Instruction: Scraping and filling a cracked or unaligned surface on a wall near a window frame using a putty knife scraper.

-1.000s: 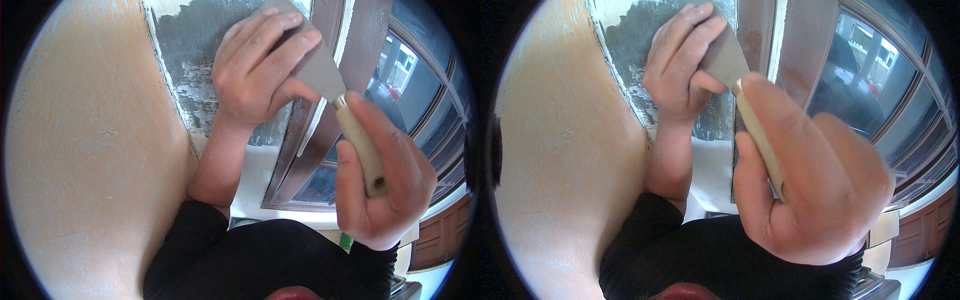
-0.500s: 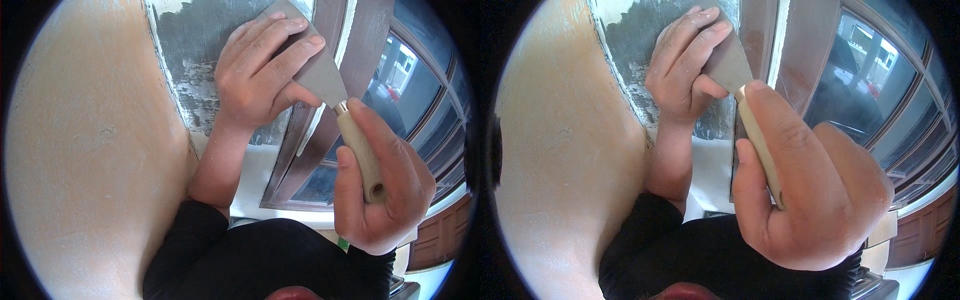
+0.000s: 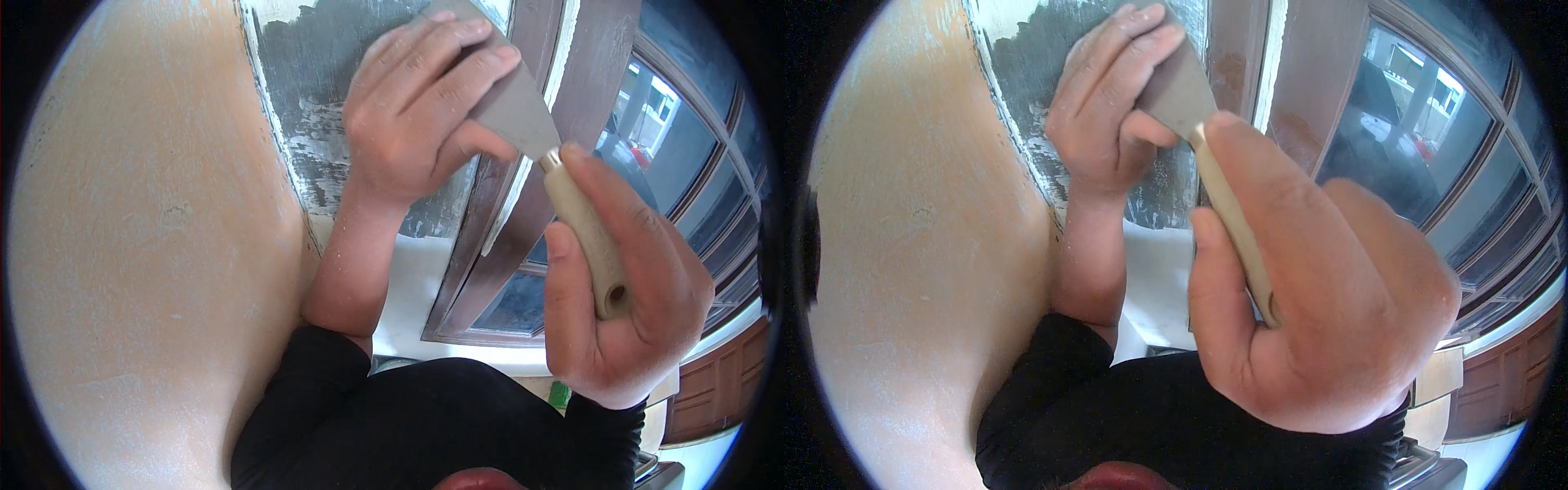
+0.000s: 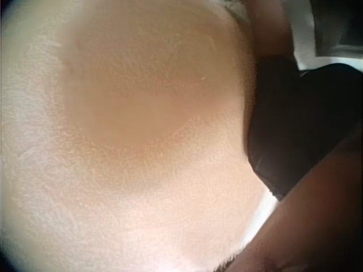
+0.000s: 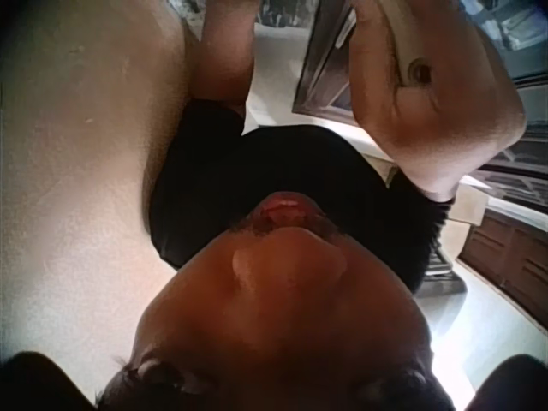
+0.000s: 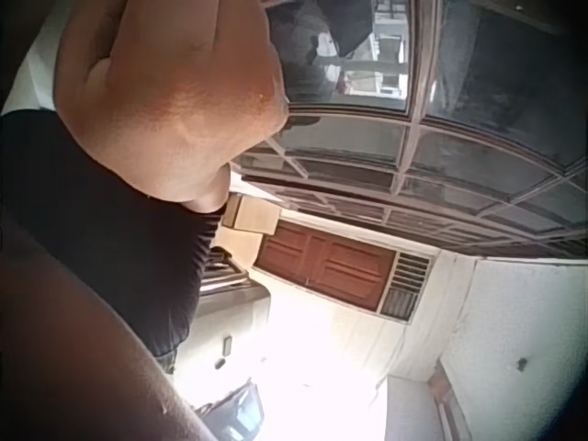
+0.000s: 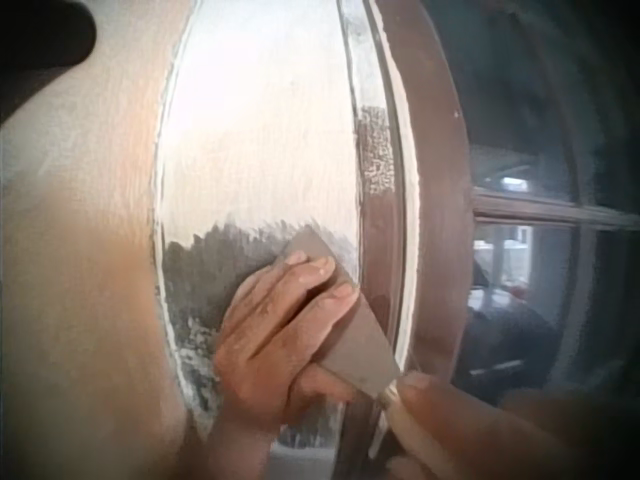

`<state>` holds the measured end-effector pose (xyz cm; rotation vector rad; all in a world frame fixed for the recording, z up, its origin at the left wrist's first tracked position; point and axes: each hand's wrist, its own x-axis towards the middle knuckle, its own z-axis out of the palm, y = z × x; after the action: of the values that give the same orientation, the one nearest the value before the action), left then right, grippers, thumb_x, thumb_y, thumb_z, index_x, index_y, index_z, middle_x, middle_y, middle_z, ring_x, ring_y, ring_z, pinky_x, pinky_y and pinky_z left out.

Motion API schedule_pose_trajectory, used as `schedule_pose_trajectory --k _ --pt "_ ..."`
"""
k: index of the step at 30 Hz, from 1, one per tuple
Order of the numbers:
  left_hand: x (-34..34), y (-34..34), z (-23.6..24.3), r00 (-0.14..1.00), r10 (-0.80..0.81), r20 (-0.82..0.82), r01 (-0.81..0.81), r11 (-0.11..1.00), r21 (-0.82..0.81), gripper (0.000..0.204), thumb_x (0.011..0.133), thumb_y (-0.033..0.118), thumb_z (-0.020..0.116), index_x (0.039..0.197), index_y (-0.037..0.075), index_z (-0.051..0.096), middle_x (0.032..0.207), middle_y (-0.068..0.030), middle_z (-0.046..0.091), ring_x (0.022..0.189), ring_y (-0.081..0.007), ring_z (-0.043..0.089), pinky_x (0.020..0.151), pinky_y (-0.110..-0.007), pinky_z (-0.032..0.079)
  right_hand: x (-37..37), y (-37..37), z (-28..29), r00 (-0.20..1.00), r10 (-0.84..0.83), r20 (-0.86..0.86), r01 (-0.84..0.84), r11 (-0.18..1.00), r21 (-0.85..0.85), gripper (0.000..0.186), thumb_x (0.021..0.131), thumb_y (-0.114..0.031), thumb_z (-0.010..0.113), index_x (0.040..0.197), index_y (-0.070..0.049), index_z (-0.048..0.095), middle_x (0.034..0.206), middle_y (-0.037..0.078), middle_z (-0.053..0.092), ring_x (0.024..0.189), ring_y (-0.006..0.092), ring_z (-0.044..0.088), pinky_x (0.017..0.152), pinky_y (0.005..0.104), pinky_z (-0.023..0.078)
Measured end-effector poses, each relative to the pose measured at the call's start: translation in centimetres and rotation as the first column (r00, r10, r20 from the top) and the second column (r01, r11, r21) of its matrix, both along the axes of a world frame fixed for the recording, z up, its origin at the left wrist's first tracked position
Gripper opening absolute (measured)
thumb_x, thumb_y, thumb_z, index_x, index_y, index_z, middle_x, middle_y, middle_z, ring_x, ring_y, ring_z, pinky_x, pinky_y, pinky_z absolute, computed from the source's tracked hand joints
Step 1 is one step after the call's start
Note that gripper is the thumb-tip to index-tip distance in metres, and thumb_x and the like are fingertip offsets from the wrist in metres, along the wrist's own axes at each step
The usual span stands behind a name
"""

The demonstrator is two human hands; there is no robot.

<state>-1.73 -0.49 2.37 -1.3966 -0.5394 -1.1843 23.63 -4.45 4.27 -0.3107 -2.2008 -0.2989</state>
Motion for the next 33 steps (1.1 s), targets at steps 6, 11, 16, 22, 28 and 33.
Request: schedule_pose_trajectory --k 6,11,16,22,28,33 --pt "0.2 0.4 0.1 1.0 0.016 -0.004 -0.016 1.0 0.003 0.07 0.09 0.066 0.047 0.107 0.003 0.073 0.107 -0.0191 0.071 0.103 -0.0384 0.069 0.088 -0.048 0.056 0.0 0.1 -0.2 1.0 -0.001 -0.017 0.001 1.0 -0.008 0.036 0.083 -0.001 0.067 0.119 0.001 0.069 0.094 0.021 0.074 0.08 0.0255 0.075 0.067 0.0273 0.057" --pt "-0.6 0.0 -0.2 0.996 0.091 -0.007 -0.091 0.996 -0.02 0.07 0.091 0.066 0.048 0.114 0.004 0.071 0.114 -0.0184 0.07 0.111 -0.0374 0.066 0.093 -0.049 0.054 -0.4 0.1 -0.6 0.999 0.015 -0.051 -0.015 1.0 0.005 0.035 0.083 -0.003 0.069 0.117 -0.001 0.07 0.093 0.019 0.074 0.077 0.0247 0.075 0.066 0.0269 0.056" --pt "-0.1 0.2 0.4 1.0 -0.031 -0.001 0.031 0.998 0.05 0.057 0.083 0.061 0.059 0.106 0.011 0.075 0.105 -0.0112 0.071 0.101 -0.0335 0.068 0.086 -0.043 0.053 -0.2 -0.4 -0.1 0.999 0.006 -0.039 -0.005 1.0 0.027 0.035 0.083 -0.005 0.069 0.118 -0.001 0.069 0.092 0.019 0.074 0.075 0.0241 0.074 0.064 0.027 0.055" --pt "0.1 0.9 0.3 0.998 -0.062 0.014 0.061 0.996 0.064 0.058 0.083 0.062 0.058 0.106 0.011 0.075 0.105 -0.0101 0.071 0.101 -0.0333 0.068 0.088 -0.044 0.054 -0.2 -0.3 0.1 1.0 -0.029 0.005 0.028 0.999 0.046 0.038 0.082 -0.004 0.07 0.12 -0.001 0.068 0.088 0.019 0.074 0.07 0.0235 0.073 0.061 0.0261 0.054" --pt "0.0 0.6 0.5 1.0 -0.026 -0.002 0.026 0.995 0.1 0.059 0.083 0.063 0.058 0.105 0.011 0.075 0.104 -0.0109 0.072 0.099 -0.0342 0.069 0.087 -0.044 0.055 -0.5 0.8 -0.1 0.999 0.034 -0.007 -0.033 0.997 0.069 0.038 0.083 -0.003 0.07 0.12 -0.001 0.068 0.088 0.018 0.074 0.069 0.0243 0.073 0.058 0.0261 0.053" --pt "-0.2 0.7 0.0 0.998 -0.058 -0.008 0.059 0.996 0.064 0.058 0.083 0.062 0.059 0.104 0.011 0.076 0.104 -0.0111 0.072 0.1 -0.0341 0.069 0.087 -0.043 0.055 -0.3 0.6 -0.4 1.0 -0.008 0.03 0.006 0.996 0.093 0.036 0.083 -0.004 0.069 0.119 -0.001 0.068 0.089 0.019 0.074 0.069 0.0255 0.073 0.057 0.0256 0.054"
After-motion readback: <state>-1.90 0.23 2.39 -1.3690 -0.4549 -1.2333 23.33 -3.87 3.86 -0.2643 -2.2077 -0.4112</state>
